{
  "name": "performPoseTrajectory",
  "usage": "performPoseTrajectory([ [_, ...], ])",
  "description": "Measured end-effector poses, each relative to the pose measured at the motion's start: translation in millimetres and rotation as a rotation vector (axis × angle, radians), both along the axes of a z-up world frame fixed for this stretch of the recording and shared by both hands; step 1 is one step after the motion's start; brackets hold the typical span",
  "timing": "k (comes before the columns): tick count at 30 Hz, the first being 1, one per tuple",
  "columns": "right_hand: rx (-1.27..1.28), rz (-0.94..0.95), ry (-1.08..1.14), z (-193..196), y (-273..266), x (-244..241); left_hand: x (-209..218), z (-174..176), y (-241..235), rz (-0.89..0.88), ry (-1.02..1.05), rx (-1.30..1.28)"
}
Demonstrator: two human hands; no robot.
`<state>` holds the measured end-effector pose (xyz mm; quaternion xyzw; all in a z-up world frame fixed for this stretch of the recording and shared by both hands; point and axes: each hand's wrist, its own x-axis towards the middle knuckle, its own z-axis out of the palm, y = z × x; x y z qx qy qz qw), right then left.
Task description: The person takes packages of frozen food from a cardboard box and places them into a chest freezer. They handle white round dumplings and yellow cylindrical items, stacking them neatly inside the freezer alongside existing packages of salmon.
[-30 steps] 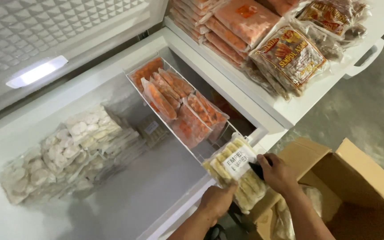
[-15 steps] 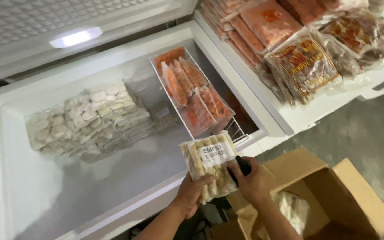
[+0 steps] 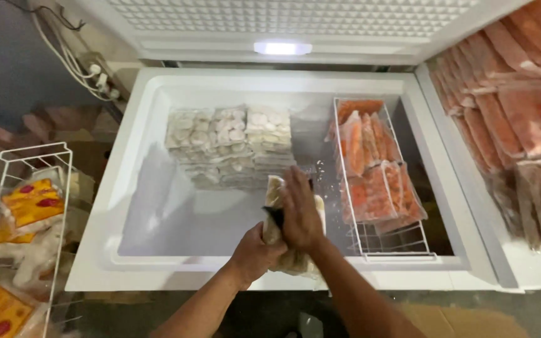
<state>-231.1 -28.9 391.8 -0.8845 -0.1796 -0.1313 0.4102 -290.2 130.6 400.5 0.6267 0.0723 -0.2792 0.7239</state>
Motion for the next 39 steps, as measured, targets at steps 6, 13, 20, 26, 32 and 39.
performPoseTrajectory([
  [6,-0.109,0.373,-0.032,44,66,18,18,26,51,0.074,-0.388,0.345],
  [13,0.224,-0.11,0.096,-14,108,42,37,-8,84,0.296,-0.259,0.205],
  [20,0.713,-0.432,0.9,-37,127,42,70,-20,123,0.518,-0.059,-0.296],
  [26,1.702,-0.3,0.963,2,142,58,74,-28,124,0.395,-0.06,-0.387],
  [32,1.669,-0.531,0.858,-33,141,55,73,10,107,0.378,-0.112,-0.115],
  [39,2.03,0.596,0.625,-60,130,56,100,8,75,0.523,-0.133,-0.368],
])
